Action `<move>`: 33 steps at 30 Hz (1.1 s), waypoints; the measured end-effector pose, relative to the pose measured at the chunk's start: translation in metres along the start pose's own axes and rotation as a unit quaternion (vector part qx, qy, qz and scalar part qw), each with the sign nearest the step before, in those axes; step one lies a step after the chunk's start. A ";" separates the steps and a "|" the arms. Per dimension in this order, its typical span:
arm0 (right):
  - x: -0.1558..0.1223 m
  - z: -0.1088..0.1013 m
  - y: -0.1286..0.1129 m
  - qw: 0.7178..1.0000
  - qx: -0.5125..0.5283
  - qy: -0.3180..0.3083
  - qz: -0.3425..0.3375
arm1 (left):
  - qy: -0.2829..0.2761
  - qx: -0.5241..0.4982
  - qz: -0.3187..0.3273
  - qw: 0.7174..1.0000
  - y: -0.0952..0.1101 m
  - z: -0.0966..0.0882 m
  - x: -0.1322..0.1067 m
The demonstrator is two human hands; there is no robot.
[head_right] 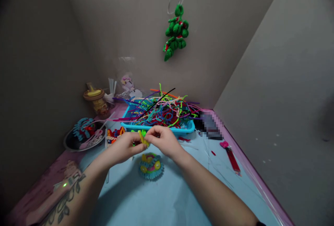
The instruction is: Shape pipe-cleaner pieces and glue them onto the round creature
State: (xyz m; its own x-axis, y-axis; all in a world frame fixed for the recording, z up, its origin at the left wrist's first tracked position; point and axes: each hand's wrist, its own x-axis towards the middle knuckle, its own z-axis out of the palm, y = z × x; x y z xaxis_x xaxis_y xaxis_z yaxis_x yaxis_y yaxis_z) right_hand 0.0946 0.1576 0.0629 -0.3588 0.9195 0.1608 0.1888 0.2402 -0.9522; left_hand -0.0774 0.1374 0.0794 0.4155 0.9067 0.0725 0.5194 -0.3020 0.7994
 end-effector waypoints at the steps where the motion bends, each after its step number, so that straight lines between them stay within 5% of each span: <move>1: -0.001 0.000 0.000 1.000 -0.001 -0.003 0.005 | -0.012 0.017 0.005 1.000 0.000 -0.001 0.000; 13: -0.013 0.013 -0.009 0.979 -0.189 0.017 -0.075 | -0.090 0.180 0.003 0.980 -0.008 0.006 -0.001; 23: -0.003 0.010 -0.002 0.998 0.039 0.002 0.039 | -0.052 0.147 -0.009 0.988 0.001 0.002 0.000; 33: -0.009 0.015 -0.007 0.996 -0.062 -0.067 0.016 | -0.107 0.172 -0.003 0.979 -0.006 0.007 -0.002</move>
State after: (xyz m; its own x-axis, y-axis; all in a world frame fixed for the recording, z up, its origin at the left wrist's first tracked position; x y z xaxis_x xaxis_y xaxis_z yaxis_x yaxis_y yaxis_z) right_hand 0.0828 0.1426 0.0641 -0.4676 0.8796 0.0869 0.3104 0.2555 -0.9156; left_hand -0.0766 0.1360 0.0702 0.5397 0.8372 -0.0879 0.7281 -0.4118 0.5480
